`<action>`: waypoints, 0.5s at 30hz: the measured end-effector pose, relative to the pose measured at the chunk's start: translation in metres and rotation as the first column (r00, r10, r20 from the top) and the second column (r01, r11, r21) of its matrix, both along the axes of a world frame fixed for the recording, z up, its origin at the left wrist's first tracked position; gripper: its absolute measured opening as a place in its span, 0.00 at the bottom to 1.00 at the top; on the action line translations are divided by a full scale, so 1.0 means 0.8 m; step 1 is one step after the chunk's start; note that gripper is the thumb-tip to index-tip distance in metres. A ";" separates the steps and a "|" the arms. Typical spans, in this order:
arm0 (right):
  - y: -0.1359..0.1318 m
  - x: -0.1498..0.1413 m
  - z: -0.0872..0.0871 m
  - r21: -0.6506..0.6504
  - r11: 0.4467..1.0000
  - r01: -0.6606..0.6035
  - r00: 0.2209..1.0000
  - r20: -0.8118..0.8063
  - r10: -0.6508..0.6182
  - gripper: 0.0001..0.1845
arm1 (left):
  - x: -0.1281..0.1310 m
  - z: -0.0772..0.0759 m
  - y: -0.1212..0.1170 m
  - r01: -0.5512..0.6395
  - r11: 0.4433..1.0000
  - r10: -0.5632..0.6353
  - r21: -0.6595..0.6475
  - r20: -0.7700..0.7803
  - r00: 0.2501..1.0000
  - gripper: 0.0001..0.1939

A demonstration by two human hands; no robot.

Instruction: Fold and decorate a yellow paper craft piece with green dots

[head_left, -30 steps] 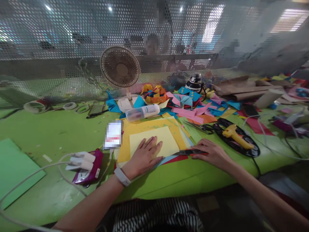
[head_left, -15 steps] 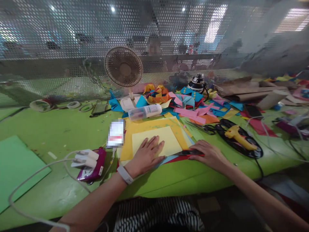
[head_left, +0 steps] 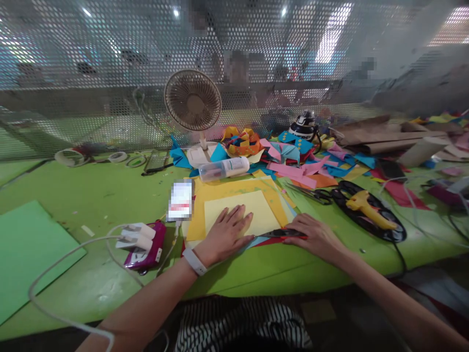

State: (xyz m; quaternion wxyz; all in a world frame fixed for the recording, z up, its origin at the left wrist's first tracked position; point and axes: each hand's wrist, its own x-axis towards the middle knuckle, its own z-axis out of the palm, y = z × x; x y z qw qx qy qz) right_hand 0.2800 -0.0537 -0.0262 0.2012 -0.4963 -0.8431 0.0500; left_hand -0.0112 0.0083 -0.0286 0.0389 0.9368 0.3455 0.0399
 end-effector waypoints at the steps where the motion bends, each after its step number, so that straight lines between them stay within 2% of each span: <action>1: 0.000 -0.001 0.000 -0.009 1.000 -0.006 1.000 -0.001 0.006 0.15 | 0.000 -0.001 0.000 0.001 1.000 -0.001 0.001 -0.001 1.000 0.33; 7: -0.003 0.004 -0.002 0.013 1.000 -0.016 1.000 -0.006 0.017 0.15 | 0.002 0.002 -0.002 0.003 1.000 -0.002 -0.029 0.014 1.000 0.33; 11: -0.002 0.005 -0.001 0.022 1.000 -0.018 1.000 -0.018 0.018 0.15 | -0.003 0.024 0.002 0.009 0.999 -0.006 -0.050 0.051 0.999 0.30; 15: -0.001 0.007 -0.002 0.019 1.000 -0.017 1.000 -0.023 0.018 0.14 | -0.028 0.040 0.013 -0.041 0.998 0.042 -0.043 0.012 0.999 0.26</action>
